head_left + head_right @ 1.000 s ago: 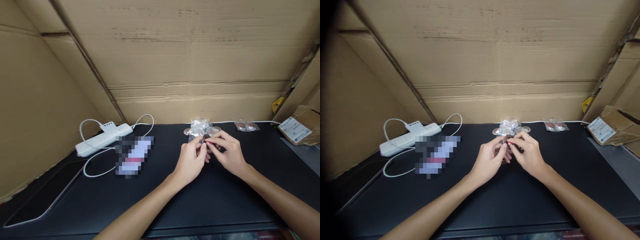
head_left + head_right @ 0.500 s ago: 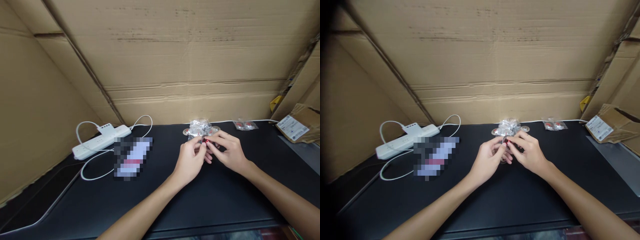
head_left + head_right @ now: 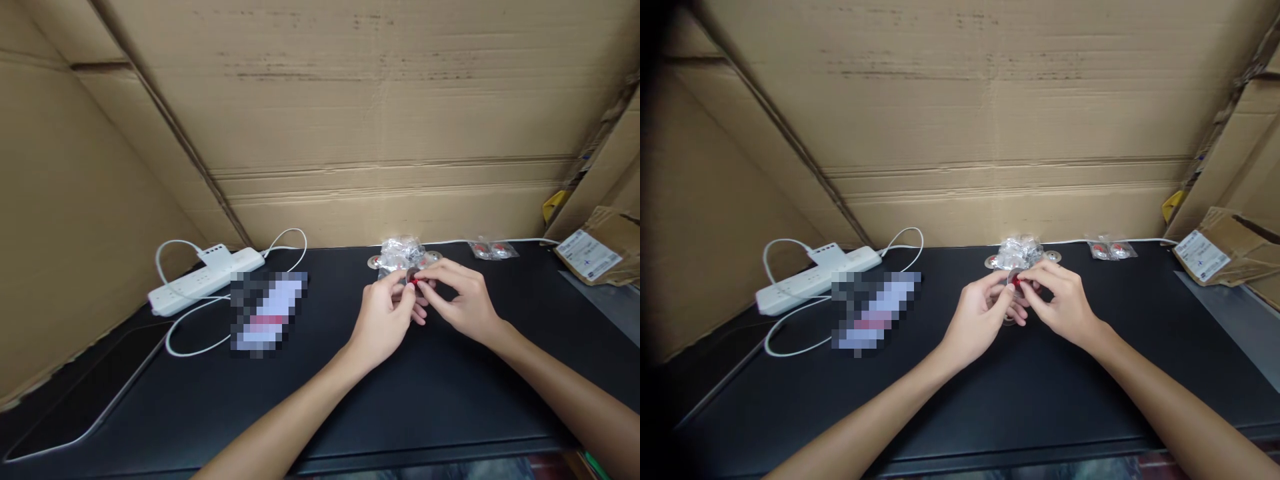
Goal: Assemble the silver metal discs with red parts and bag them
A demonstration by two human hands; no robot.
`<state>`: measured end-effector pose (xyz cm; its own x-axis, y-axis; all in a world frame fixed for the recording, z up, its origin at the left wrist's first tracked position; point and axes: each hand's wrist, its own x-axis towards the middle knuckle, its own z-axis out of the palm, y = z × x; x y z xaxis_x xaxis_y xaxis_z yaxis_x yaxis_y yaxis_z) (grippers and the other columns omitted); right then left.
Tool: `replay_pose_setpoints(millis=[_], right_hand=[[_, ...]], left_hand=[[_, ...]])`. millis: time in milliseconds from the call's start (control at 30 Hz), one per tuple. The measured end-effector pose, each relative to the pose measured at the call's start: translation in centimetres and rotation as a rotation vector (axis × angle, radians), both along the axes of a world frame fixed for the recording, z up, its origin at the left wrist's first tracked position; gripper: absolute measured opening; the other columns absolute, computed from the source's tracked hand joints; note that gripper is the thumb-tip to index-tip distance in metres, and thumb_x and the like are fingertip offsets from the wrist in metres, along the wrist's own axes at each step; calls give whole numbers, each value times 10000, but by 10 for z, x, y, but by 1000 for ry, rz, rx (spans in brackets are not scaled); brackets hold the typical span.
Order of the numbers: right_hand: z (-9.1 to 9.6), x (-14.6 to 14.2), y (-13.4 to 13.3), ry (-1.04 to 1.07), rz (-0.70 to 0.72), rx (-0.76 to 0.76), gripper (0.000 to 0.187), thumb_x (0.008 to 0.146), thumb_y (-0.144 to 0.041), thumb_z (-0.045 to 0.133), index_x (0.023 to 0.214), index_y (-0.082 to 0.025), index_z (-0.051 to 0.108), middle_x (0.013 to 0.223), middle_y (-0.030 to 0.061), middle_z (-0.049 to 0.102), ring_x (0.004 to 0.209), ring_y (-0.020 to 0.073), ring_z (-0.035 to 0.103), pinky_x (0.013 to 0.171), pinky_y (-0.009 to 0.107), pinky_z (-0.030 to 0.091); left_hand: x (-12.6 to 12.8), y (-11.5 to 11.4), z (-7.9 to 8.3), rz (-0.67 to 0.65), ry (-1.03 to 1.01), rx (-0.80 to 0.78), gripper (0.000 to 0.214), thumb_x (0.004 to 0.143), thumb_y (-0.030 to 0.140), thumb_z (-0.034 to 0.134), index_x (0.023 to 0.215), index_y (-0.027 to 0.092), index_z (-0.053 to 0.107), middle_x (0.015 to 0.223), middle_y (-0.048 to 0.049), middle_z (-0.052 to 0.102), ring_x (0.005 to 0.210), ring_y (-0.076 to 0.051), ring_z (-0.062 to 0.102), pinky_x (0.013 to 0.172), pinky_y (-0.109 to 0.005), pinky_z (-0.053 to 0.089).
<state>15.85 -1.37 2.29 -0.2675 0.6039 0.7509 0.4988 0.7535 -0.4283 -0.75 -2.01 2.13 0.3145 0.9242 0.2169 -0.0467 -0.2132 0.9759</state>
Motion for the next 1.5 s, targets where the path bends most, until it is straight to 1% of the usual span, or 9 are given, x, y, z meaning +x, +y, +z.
replay_pose_setpoints(millis=[300,467,633,733,800,1033,1200,1400,1500], right_hand=[[-2,1,1,19,70,-67,175,912,-159,591,1000,-206,736,919,64,692,810,181,651,718,343,555],[-2,0,5,174,-41,-129,191,887,-202,629,1057,-213,717,911,54,644,772,168,606,719,337,528],[-5,2,14,493,69,-491,159,883,-322,651,952,-180,672,832,35,636,664,129,577,606,274,495],[-6,3,16,517,226,-749,247,889,-405,635,830,-165,645,676,3,610,506,97,521,483,244,433],[-6,3,16,510,267,-797,271,880,-426,642,819,-162,638,626,-5,610,473,98,531,470,246,434],[-7,6,17,400,184,-708,222,781,-356,742,769,-162,635,573,-13,619,435,93,531,447,232,442],[-12,14,23,332,1,-616,169,788,-310,689,790,-142,667,571,-5,612,415,86,501,422,220,408],[-13,14,22,220,-121,-512,184,796,-294,646,852,-135,720,554,-11,590,465,104,506,475,232,411],[-13,12,20,164,-147,-486,177,802,-279,633,854,-141,730,554,-11,593,495,113,515,499,234,408]], left_hand=[[-1,2,-2,12,40,36,249,954,316,521,1063,115,621,734,-46,663,604,-152,674,584,-291,616],[-2,3,0,2,27,22,270,965,308,498,1125,124,614,742,-42,655,567,-135,650,559,-272,592],[-4,9,-3,-15,6,-27,323,968,324,493,1220,149,594,718,-22,626,537,-118,613,505,-234,543],[-8,16,-8,-19,34,-23,360,966,340,493,1273,177,587,703,-7,598,518,-107,579,463,-207,501],[-10,20,-13,-7,84,3,370,966,337,484,1288,190,591,699,-4,594,502,-102,557,444,-199,480],[-14,21,-7,54,322,179,354,975,308,444,1274,219,611,759,-13,663,565,-113,582,542,-219,459],[-28,27,5,176,723,357,214,896,245,524,1021,201,693,745,-17,683,646,-153,591,634,-272,434],[-40,36,-2,-70,842,262,134,814,263,599,899,206,686,783,-15,693,651,-155,603,562,-254,385],[-40,37,-6,-95,820,244,106,808,250,592,866,203,668,752,-8,683,642,-150,602,556,-250,390]])
